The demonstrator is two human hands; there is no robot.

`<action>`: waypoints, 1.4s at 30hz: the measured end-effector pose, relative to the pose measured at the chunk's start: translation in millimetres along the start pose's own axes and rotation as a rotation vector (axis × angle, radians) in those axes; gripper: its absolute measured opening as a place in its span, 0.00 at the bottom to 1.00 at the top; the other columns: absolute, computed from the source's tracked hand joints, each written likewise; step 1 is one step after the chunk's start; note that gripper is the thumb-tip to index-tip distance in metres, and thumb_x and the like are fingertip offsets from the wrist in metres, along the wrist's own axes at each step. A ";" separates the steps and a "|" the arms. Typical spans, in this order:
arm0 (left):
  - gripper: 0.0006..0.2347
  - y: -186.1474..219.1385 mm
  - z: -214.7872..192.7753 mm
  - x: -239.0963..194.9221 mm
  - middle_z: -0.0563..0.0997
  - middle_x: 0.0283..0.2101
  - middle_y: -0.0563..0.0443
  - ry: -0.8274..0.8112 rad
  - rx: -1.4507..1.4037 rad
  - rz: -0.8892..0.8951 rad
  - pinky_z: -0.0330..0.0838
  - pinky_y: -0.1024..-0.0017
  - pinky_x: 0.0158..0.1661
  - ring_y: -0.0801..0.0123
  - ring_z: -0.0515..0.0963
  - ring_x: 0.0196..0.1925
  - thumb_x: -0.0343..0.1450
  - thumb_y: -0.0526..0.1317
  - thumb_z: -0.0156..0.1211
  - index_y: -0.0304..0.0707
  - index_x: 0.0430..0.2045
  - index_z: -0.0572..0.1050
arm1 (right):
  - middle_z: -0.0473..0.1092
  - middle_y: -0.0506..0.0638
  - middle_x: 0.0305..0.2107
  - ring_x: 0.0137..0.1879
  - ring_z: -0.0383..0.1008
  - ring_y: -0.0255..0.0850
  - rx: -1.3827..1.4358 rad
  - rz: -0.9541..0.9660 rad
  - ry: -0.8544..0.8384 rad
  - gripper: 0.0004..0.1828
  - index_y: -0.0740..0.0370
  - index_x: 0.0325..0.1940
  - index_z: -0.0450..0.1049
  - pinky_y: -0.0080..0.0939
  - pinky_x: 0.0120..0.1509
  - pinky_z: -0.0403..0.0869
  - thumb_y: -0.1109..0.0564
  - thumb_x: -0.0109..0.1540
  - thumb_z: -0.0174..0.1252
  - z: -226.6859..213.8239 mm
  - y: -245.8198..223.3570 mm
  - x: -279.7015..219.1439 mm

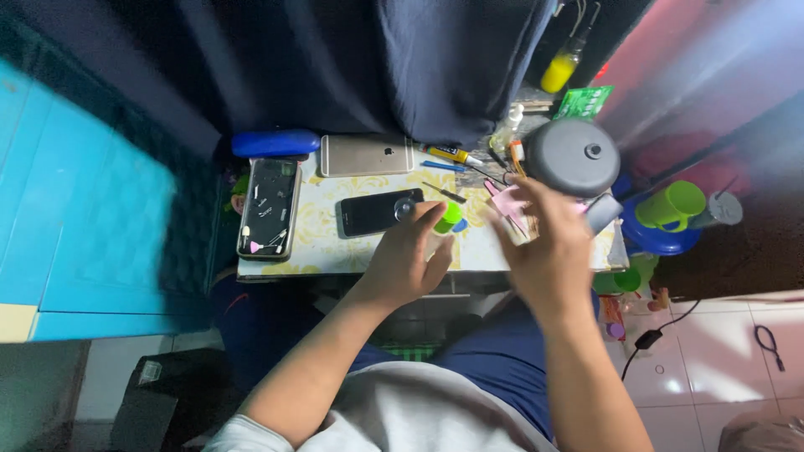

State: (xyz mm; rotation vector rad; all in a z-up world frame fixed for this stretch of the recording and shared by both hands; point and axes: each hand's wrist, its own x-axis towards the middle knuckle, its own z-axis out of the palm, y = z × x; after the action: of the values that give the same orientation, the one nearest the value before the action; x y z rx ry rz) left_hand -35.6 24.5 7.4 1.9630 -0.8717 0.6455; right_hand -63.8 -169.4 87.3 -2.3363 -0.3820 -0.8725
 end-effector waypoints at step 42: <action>0.22 26.9 -127.7 50.0 0.80 0.34 0.38 -0.553 0.457 -0.309 0.80 0.48 0.28 0.37 0.84 0.26 0.68 0.30 0.50 0.52 0.58 0.72 | 0.74 0.55 0.22 0.19 0.71 0.46 0.209 0.145 -0.152 0.06 0.58 0.42 0.81 0.41 0.20 0.69 0.63 0.61 0.68 46.3 -36.4 -43.6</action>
State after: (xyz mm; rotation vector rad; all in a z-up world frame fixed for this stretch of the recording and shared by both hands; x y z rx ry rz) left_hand -38.9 108.7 118.9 2.6931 -0.7509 0.1128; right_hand -89.9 -114.4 46.6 -2.2103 -0.3437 -0.5606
